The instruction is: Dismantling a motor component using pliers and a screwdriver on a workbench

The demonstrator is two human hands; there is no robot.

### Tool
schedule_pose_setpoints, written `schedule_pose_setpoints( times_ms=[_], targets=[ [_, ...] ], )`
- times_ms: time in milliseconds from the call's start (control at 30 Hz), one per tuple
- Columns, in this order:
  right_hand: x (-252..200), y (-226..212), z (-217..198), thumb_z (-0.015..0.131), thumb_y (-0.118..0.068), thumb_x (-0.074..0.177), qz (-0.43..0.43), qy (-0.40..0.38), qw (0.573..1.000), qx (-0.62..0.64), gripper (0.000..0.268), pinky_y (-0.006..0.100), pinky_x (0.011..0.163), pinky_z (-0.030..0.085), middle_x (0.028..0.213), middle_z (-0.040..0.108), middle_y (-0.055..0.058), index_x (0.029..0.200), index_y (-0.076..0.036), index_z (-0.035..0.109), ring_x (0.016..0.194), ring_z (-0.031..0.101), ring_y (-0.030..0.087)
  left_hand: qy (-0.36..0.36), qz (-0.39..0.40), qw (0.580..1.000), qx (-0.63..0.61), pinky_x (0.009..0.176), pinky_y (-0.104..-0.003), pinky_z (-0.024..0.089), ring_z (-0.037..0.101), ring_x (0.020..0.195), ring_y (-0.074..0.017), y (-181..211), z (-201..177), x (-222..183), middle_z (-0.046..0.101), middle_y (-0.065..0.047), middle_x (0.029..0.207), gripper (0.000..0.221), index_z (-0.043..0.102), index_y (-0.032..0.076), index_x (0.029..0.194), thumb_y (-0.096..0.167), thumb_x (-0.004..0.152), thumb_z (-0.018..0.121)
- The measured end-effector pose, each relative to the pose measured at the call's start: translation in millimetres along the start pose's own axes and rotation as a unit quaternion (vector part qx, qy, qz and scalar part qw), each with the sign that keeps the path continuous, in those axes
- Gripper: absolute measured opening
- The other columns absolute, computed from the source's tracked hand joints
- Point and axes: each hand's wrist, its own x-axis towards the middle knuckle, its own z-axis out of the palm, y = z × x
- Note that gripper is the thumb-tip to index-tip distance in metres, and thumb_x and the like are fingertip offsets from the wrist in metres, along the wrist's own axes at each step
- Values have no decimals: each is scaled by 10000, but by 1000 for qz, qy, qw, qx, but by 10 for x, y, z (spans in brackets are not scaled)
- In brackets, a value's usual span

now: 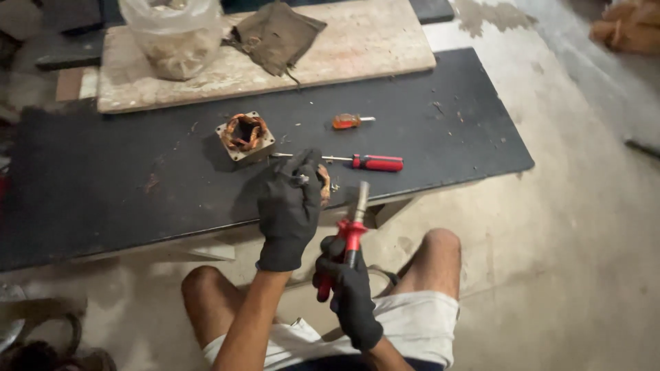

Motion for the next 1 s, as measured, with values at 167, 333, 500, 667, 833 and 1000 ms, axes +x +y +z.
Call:
schedule_pose_setpoints(
  times_ms=[167,333,500,667,833,1000],
  targets=[
    [147,112,-257,538,70,727,12,-67,998,-9,401,345,621,505,1211,592,176,1120,-11,551,750,578,226,-18,-60,994,-94,804,-360,552,716,903,-271,41,-172,105,757,-132,1188,391,717,-14,1197,136,1022,401],
    [138,-63,-312,522,140,726,-34,-25,999,-20,435,368,608,515,1186,610,165,1136,2,561,709,582,247,-21,-116,982,-147,759,-300,554,722,824,-201,-338,-35,-86,787,-106,1130,435,720,-42,1188,191,1059,376],
    [166,-220,-542,625,55,751,-50,-30,973,-224,521,261,486,414,855,648,70,1268,-12,635,628,548,151,-34,-222,950,-217,674,-356,490,599,716,-207,-570,67,-248,702,-83,845,370,701,-8,1021,273,1049,461],
    [187,-371,-415,608,67,821,-110,-75,955,-266,451,236,652,420,877,590,33,1265,2,655,696,482,106,-55,-253,877,-404,833,-279,501,593,903,-115,-1441,624,-106,696,-16,1009,295,699,-18,1131,212,1033,543],
    [169,-396,-390,652,21,829,-105,-48,947,-301,428,239,644,389,756,564,10,1253,-4,699,666,469,108,-102,-175,972,-123,613,-414,471,610,631,-285,-930,0,139,695,-122,745,385,687,11,885,336,1014,525],
    [183,-374,-492,627,39,826,-103,-55,944,-308,398,228,617,364,720,527,-5,1216,11,702,639,435,94,-83,-248,963,-63,523,-416,403,476,476,-258,-587,-180,209,615,-132,579,494,592,-25,658,329,1001,552]
  ],
)
